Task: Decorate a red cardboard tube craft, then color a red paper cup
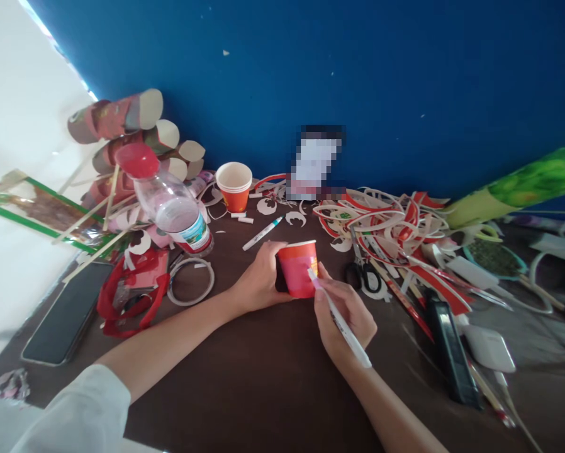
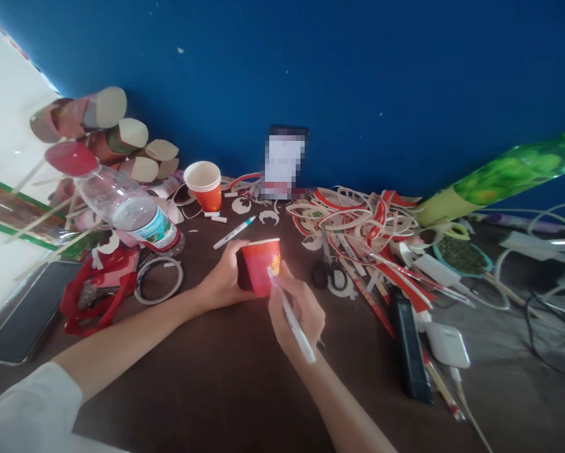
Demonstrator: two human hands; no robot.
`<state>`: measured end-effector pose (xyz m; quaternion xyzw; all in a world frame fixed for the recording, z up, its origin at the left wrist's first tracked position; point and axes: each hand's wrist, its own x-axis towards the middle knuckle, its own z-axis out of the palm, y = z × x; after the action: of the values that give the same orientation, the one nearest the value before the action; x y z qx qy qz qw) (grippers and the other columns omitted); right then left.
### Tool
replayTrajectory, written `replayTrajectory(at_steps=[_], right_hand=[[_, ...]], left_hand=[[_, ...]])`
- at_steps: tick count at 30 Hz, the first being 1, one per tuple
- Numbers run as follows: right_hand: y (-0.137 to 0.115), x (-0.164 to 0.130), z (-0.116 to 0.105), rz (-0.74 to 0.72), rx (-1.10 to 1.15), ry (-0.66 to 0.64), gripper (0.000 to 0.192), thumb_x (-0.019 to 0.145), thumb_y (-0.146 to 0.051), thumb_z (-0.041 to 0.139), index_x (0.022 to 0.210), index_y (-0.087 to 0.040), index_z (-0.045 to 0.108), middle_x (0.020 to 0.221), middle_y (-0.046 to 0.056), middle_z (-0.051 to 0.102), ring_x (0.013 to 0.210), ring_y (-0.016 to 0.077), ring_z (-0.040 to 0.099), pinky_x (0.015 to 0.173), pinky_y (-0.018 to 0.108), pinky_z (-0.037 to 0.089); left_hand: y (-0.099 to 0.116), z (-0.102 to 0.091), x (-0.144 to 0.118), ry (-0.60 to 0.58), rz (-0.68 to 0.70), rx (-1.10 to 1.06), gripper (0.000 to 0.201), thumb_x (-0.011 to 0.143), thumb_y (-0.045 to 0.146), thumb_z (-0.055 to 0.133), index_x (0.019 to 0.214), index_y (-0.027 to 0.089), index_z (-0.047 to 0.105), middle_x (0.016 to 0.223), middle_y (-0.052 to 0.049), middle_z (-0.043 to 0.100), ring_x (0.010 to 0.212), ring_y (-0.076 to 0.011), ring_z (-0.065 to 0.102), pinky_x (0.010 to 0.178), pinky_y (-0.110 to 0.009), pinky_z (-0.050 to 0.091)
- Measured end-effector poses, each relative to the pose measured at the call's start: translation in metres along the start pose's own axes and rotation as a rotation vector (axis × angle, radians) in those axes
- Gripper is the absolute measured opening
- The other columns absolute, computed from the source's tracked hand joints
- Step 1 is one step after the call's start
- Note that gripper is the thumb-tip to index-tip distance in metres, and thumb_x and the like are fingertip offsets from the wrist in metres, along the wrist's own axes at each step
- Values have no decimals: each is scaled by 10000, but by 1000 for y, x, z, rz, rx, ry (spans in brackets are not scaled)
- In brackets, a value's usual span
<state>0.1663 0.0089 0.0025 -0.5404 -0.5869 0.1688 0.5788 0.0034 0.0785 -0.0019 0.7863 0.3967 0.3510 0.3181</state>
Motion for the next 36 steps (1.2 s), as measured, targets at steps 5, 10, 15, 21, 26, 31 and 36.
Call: replayTrajectory(at_steps=[5, 10, 15, 21, 26, 31, 36], right_hand=[[-3, 5, 2, 47, 5, 84, 146, 827, -154, 640, 951, -217, 682, 947, 45, 738, 876, 195, 730, 748, 293, 597], [-4, 3, 2, 23, 88, 46, 170, 840, -142, 617, 979, -224, 668, 974, 44, 724, 985, 217, 713, 822, 319, 593], [-3, 3, 2, 40, 62, 44, 141, 837, -154, 622, 953, -219, 671, 957, 46, 720, 952, 209, 718, 785, 303, 598], [-8, 11, 1, 59, 5, 111, 72, 842, -180, 623, 885, -210, 671, 837, 22, 702, 762, 158, 711, 664, 254, 596], [-6, 4, 2, -29, 123, 13, 196, 856, -126, 586, 1006, -232, 655, 950, 46, 704, 987, 215, 711, 803, 315, 601], [2, -2, 0, -130, 25, -64, 272, 800, -90, 634, 1039, -222, 644, 983, 70, 708, 1063, 267, 685, 867, 386, 580], [3, -2, 2, -167, -36, -73, 235, 798, -100, 640, 1002, -216, 649, 963, 74, 720, 1045, 263, 693, 846, 371, 586]], left_hand=[[0, 1, 0, 18, 14, 8, 956, 589, 387, 860, 1318, 173, 279, 1267, -176, 452, 1226, -364, 489, 1014, -569, 436], [0, 0, 0, 6, 0, 7, 974, 565, 384, 873, 1314, 168, 291, 1257, -176, 458, 1208, -361, 502, 1004, -563, 447], [-1, 1, 0, 19, 10, 4, 968, 578, 394, 863, 1324, 167, 289, 1259, -180, 456, 1214, -363, 498, 1012, -576, 436], [-3, 3, -1, 12, -27, -21, 996, 566, 392, 864, 1338, 164, 278, 1283, -183, 448, 1235, -368, 487, 1027, -577, 428], [2, -2, -4, -17, -63, -41, 1154, 540, 446, 862, 1409, 152, 162, 1382, -223, 352, 1310, -410, 410, 1073, -602, 375], [5, -5, -1, -58, -9, -27, 1104, 576, 387, 836, 1411, 155, 152, 1389, -227, 335, 1340, -420, 349, 1096, -617, 332], [3, -3, -1, -21, 5, -28, 999, 572, 362, 833, 1346, 139, 242, 1298, -205, 406, 1253, -386, 441, 1049, -573, 399]])
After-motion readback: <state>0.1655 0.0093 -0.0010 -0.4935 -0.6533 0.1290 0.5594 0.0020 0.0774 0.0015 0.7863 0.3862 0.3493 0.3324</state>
